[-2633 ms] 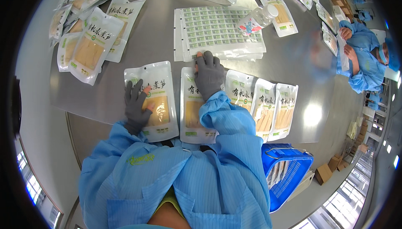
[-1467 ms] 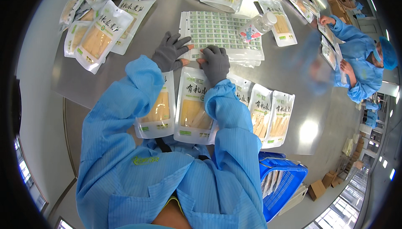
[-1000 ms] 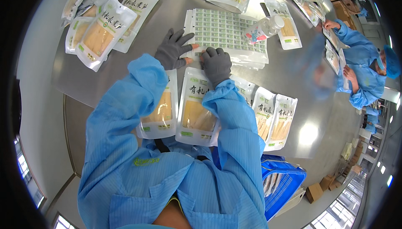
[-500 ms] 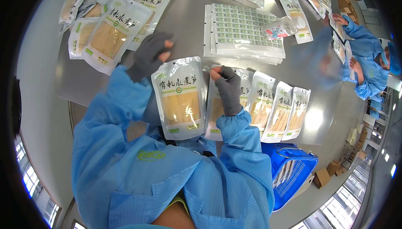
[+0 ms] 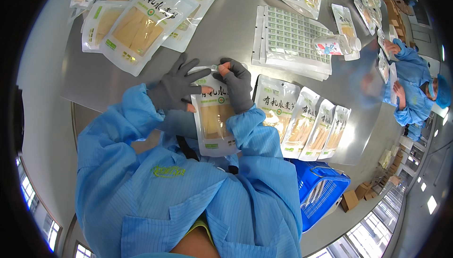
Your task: The person empties a basket of packaged food items onto a table, sorts them into rows, and applies adhesive labels from a sheet to each package before placing them into a blue crate.
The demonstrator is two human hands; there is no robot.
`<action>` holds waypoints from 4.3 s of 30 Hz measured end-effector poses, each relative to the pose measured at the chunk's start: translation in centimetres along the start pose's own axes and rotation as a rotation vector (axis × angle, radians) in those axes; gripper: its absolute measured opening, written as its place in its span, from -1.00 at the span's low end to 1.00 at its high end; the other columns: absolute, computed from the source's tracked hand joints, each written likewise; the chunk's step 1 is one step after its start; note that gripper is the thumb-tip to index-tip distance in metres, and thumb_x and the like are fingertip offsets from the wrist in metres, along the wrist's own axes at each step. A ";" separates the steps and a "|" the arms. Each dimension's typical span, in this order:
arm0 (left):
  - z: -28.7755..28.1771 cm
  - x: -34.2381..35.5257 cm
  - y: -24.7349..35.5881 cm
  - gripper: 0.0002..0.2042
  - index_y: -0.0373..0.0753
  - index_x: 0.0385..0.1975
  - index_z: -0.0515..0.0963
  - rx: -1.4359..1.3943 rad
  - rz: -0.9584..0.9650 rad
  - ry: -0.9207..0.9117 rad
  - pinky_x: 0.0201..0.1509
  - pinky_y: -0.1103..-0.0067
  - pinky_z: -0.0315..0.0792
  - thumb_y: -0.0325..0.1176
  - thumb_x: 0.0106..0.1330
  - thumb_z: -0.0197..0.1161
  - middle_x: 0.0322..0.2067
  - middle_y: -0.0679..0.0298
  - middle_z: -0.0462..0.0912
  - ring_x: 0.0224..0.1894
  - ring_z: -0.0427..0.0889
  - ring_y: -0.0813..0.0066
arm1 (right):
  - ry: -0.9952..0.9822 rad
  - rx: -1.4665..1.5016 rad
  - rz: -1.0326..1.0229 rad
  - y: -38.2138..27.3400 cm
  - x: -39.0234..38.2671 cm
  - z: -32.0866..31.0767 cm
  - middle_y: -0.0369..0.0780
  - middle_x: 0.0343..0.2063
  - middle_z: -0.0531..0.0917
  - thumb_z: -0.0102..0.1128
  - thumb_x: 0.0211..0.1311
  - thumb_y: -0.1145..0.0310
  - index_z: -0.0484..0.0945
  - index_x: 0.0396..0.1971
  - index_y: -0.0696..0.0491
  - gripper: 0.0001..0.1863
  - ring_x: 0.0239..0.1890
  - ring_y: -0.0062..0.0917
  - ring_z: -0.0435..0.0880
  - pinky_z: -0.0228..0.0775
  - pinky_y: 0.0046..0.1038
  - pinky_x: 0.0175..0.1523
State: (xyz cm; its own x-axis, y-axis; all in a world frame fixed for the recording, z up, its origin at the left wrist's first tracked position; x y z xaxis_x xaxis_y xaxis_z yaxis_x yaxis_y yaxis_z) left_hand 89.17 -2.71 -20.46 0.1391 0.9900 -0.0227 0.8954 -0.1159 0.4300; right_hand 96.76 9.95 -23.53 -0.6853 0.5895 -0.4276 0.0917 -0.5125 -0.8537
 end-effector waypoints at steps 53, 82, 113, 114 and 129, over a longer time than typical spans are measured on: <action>0.3 -0.3 -0.4 -0.36 0.29 0.08 0.54 0.048 -0.053 -0.005 0.48 -0.04 -0.32 0.25 -0.12 0.34 0.38 0.34 0.13 0.44 -0.09 0.03 | 0.167 -1.244 -0.363 -2.9 -1.5 1.8 -0.10 -0.34 0.51 0.55 -0.26 0.27 0.53 -0.44 0.14 -0.59 -0.39 -0.21 0.55 0.41 -0.23 -0.29; 10.3 -6.1 6.5 -0.54 -0.38 0.10 0.28 -1.380 -0.803 0.698 -0.01 0.48 0.45 -0.45 0.24 0.26 -0.02 0.01 0.50 -0.03 0.52 0.38 | -0.047 -0.715 -0.177 -4.3 -4.4 -3.1 -0.09 -0.02 0.52 0.38 0.00 0.14 0.48 -0.03 0.00 -0.48 0.11 -0.20 0.47 0.36 -0.26 0.10; 10.1 11.7 17.0 -0.37 -0.31 0.29 0.14 -1.899 -0.696 0.348 0.15 0.26 0.49 -0.41 0.23 0.22 0.13 -0.01 0.42 0.09 0.53 0.09 | 0.493 -0.522 0.032 -6.8 -19.9 -41.2 0.04 -0.07 0.61 0.59 -0.32 -0.05 0.04 0.33 0.18 0.23 -0.07 -0.26 0.67 0.47 -0.38 0.07; 9.2 12.7 17.2 -0.36 -0.30 0.29 0.15 -1.859 -0.632 0.312 0.14 0.25 0.50 -0.43 0.20 0.24 0.12 0.00 0.43 0.09 0.53 0.09 | 0.466 -0.526 0.048 -5.9 -20.2 -40.1 0.03 -0.05 0.61 0.58 -0.31 -0.07 0.05 0.33 0.18 0.23 -0.05 -0.25 0.65 0.47 -0.36 0.08; 12.8 13.7 16.7 -0.18 -0.28 0.29 0.16 -1.880 -0.660 -0.549 0.18 0.25 0.47 -0.16 0.05 0.43 0.14 0.06 0.44 0.12 0.48 0.08 | 0.709 -0.153 0.034 0.2 -30.5 -31.8 0.02 0.07 0.49 0.65 -0.43 -0.06 0.15 0.29 0.12 0.23 0.20 -0.14 0.42 0.21 -0.30 0.29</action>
State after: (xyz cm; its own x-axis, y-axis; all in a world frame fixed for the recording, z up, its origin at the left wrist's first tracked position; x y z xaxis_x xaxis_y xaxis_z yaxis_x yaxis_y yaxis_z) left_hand 111.47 7.84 -25.10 0.4518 0.6760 -0.5822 -0.5294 0.7284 0.4349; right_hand 140.64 11.74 -20.08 -0.0518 0.8643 -0.5003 0.2403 -0.4755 -0.8463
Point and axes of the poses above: each hand's wrist, its own x-axis towards the middle knuckle, its own z-axis out of the palm, y = z × x, the point moved 9 cm from there along x, towards the middle knuckle
